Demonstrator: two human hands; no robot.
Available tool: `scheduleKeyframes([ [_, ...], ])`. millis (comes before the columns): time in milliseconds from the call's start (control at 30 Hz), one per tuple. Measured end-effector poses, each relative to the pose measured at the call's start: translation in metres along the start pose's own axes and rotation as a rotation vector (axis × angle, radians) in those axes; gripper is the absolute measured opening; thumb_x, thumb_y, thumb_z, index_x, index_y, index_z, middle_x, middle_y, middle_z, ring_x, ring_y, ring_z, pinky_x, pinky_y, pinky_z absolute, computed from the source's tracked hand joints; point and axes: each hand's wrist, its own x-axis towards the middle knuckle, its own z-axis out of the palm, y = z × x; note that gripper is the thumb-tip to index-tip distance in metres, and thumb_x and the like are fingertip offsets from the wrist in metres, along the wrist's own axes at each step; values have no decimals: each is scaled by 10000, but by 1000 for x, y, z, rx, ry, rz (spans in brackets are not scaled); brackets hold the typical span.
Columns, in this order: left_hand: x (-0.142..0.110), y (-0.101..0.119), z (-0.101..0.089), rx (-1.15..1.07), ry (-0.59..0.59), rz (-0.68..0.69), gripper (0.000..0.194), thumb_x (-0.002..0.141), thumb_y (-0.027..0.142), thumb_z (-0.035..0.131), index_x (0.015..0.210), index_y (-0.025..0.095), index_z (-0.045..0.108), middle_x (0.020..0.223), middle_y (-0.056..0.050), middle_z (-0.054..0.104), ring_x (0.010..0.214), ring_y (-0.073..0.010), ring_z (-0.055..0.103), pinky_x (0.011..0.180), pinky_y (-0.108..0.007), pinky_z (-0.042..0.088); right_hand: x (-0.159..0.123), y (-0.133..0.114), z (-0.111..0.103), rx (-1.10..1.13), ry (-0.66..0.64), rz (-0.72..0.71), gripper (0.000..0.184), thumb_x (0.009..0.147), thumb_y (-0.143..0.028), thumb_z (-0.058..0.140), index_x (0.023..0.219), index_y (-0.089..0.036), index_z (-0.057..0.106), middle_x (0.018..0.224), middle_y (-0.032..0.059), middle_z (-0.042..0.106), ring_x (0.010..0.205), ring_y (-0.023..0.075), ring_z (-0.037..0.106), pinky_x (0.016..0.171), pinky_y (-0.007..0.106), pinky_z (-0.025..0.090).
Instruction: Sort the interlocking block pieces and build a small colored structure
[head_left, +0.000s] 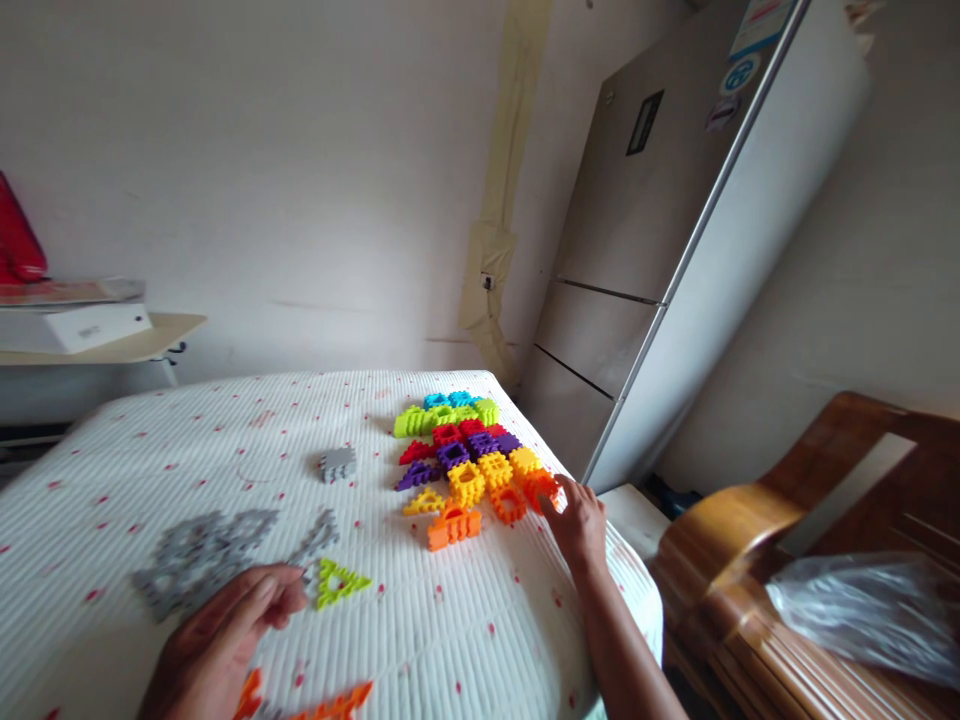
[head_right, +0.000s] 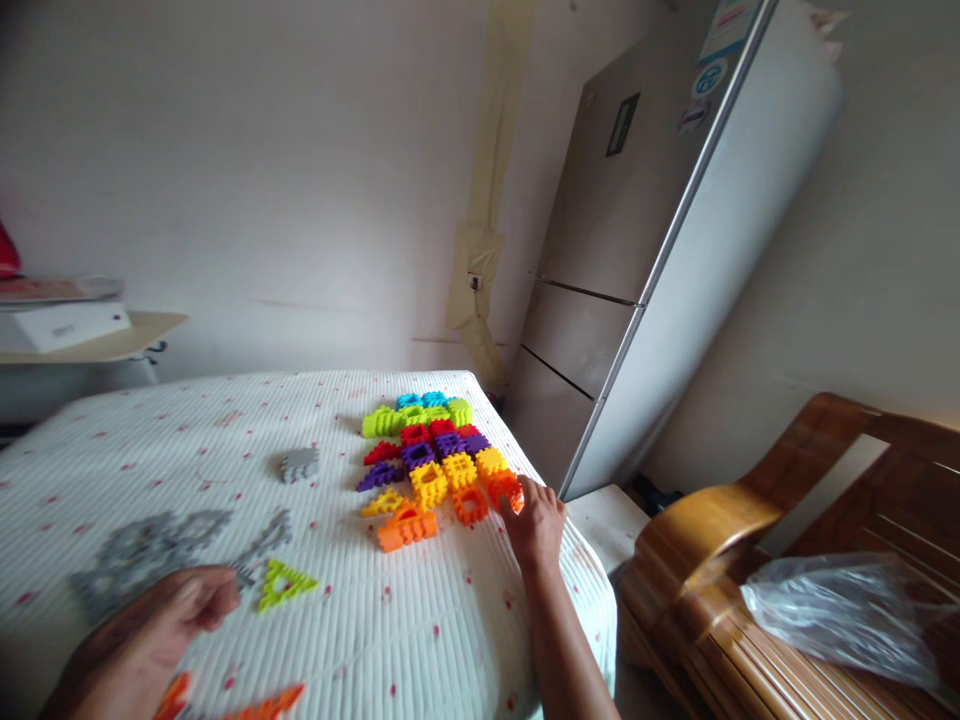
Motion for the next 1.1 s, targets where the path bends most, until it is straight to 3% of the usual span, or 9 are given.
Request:
scheduleKeyframes([
  [133,-5,16,6,66,-6,77,233,741,427,610,686,202,622,643,14,603,658,-155,509,625,-250,447,-2,6,4,29,120,-46,352,846,-394,485,1071,-160,620,1029,108,677,909,251,587,773,353,357],
  [233,-12,37,6,229,-81,87,202,770,386,573,741,194,629,664,5,619,667,-154,543,630,-251,447,-2,10,9,63,207,-109,386,869,-432,439,1064,-155,623,1052,123,667,926,260,577,783,360,355],
  [400,-33,73,-5,748,-552,183,81,721,186,575,740,215,648,785,0,641,775,-148,586,747,-255,461,0,11,11,105,306,-187,389,890,-446,418,1003,-152,646,1027,122,678,899,258,592,787,356,360],
  [467,-44,75,-13,901,-668,228,253,663,111,570,841,255,677,942,-6,656,910,-165,586,843,-281,455,0,10,9,122,345,-213,374,894,-434,421,977,-151,652,1001,121,684,884,253,600,787,353,367],
  [533,-57,69,-20,1035,-703,268,494,592,65,570,999,329,664,1124,4,626,1072,-204,537,949,-343,421,1,9,8,135,378,-237,353,893,-419,436,956,-150,656,983,119,688,866,248,604,784,349,374],
  [600,-68,55,-25,1141,-692,324,680,546,47,573,1127,398,602,1273,23,557,1194,-250,458,1009,-417,381,0,9,8,144,394,-251,326,890,-400,455,947,-151,658,983,116,687,851,241,606,786,348,377],
  [667,-75,38,-25,1206,-657,404,726,560,46,576,1182,420,560,1329,28,519,1226,-267,434,1006,-440,391,0,10,8,156,397,-256,300,889,-378,467,950,-153,656,988,114,685,850,236,604,793,351,377],
  [867,-72,8,-16,1228,-480,668,411,775,118,531,1114,338,604,1112,-5,641,1054,-192,560,909,-341,470,-1,9,7,172,410,-301,263,897,-344,474,957,-157,649,985,111,683,839,219,598,804,352,377],
  [1100,-48,4,-28,1270,-297,676,333,761,97,477,992,280,632,976,-9,656,937,-190,582,814,-329,468,-3,8,6,170,403,-302,251,902,-329,468,938,-159,649,982,106,683,852,216,588,804,343,385],
])
